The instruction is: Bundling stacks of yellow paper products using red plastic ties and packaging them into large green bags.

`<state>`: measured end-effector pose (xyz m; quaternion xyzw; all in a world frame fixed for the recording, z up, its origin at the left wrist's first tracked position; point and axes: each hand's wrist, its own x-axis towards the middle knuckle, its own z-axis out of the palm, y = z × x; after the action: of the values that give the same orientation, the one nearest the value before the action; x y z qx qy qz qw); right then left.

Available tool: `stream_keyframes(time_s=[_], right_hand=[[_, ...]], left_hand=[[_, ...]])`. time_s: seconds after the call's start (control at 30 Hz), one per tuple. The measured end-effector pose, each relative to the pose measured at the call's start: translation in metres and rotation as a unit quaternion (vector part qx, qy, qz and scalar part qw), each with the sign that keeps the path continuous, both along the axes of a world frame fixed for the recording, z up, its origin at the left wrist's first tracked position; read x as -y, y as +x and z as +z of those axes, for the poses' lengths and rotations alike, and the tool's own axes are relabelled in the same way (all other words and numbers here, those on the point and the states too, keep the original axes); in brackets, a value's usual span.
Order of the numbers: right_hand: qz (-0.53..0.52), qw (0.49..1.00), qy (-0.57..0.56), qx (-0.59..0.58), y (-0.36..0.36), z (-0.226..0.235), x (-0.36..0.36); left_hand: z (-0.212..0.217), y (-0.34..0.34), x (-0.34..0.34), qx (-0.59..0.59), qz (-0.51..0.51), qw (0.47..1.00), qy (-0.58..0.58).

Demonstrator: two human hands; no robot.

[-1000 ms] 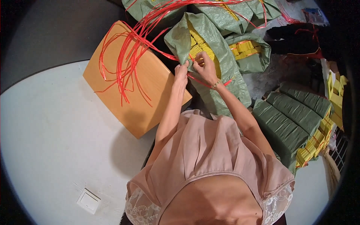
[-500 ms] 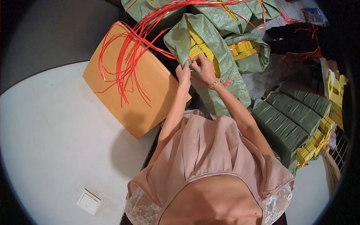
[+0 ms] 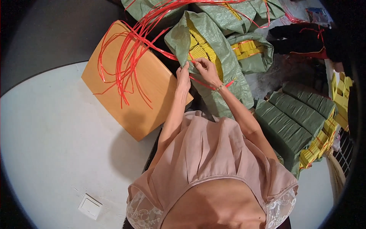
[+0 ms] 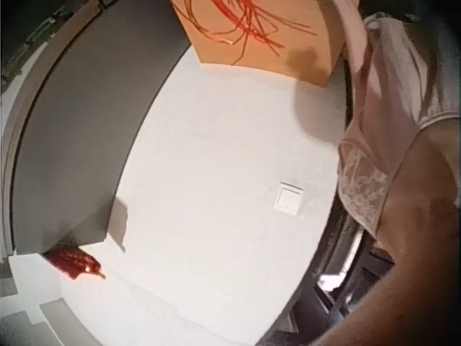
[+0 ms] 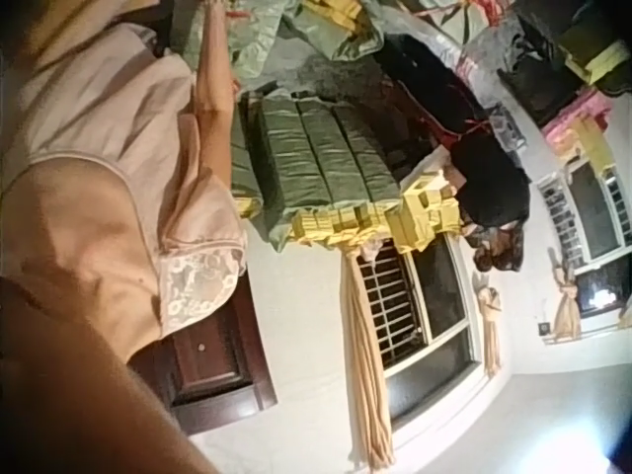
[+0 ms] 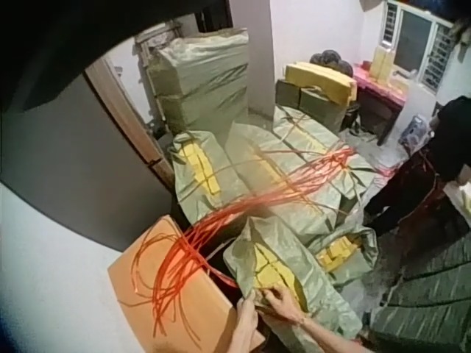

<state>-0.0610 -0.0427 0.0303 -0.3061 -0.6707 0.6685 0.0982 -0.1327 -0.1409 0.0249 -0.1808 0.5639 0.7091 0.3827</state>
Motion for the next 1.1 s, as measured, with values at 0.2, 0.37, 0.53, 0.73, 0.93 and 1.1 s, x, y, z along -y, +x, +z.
stream_keyframes(time_s=[0.2,0.37,0.53,0.73,0.93,1.1], right_hand=[[0.019,0.999,0.029,-0.010,0.004,0.002,-0.002],[0.073,0.995,0.060,-0.004,0.004,0.000,-0.010],[0.111,0.983,0.149,-0.007,0.000,0.010,-0.013],[0.112,0.991,0.077,0.003,-0.001,-0.005,-0.014],[0.080,0.994,-0.067,-0.032,0.000,-0.007,-0.011],[0.074,0.997,0.020,0.032,-0.002,-0.004,-0.012]], left_hand=[[-0.004,-0.001,0.006,-0.020,-0.025,0.999,0.042],[-0.008,-0.005,0.012,-0.012,-0.063,0.996,0.067],[-0.003,-0.006,0.013,-0.021,-0.072,0.994,0.081],[-0.002,-0.013,0.014,0.002,-0.093,0.992,0.084],[-0.004,-0.016,0.017,0.026,-0.096,0.991,0.091],[0.000,-0.017,0.016,0.035,-0.107,0.989,0.091]])
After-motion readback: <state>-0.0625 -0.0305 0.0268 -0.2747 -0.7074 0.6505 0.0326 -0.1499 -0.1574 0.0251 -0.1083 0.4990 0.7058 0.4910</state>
